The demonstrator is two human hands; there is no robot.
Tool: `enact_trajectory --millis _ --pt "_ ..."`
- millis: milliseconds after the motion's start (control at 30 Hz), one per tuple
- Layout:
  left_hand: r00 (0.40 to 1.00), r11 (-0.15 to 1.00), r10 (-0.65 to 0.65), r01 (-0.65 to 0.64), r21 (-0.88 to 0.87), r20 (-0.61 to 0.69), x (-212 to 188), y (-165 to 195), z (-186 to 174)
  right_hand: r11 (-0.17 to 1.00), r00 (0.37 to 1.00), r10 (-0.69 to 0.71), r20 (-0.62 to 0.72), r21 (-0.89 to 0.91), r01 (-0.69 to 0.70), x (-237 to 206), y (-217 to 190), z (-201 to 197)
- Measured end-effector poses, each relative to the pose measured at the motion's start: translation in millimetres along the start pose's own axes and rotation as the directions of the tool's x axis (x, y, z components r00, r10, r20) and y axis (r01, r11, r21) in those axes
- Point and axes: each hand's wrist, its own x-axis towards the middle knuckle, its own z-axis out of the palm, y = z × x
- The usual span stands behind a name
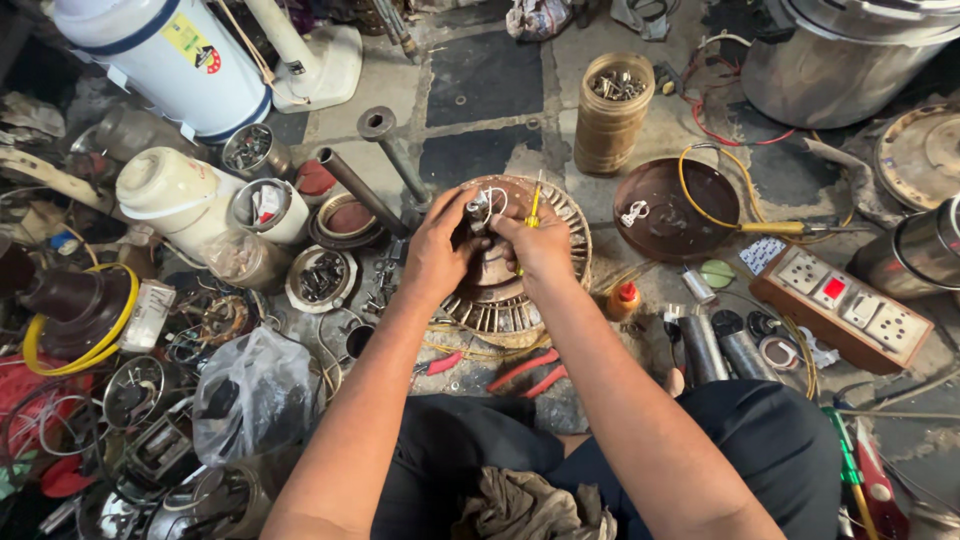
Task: The person sits on the floor and repairs an electric motor stator. They use a screwdriver to tighten screws on a small white component attached to the stator's center shaft and manipulate the wires connected to it.
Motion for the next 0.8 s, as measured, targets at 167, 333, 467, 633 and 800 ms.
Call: enact_trajectory --millis 167,333,467,633,800 --pt "0.976 0.974 0.210 -0.214 0.070 0.064 14 -1 -6 1.000 1.000 -0.014 0.022 -0.007 0.014 1 2 -5" --pt "0.971 0.989 0.135 -0.144 0.035 0.196 29 -7 -13 0.998 0.995 0.049 0.083 0.042 -0.052 9 2 -12" --pt "0.980 0.993 0.099 -0.109 0.046 0.173 25 -2 -13 0.986 0.988 0.084 0.129 0.135 -0.101 7 2 -18" --pt "0.953 0.976 0.099 -0.149 0.159 0.287 29 9 -20 0.997 0.988 0.023 0.152 0.063 -0.033 -2 1 -18" --pt "0.941 0.981 0.084 -0.136 0.141 0.327 35 15 -26 0.999 0.981 -0.006 0.192 0.041 -0.002 -10 -5 -22"
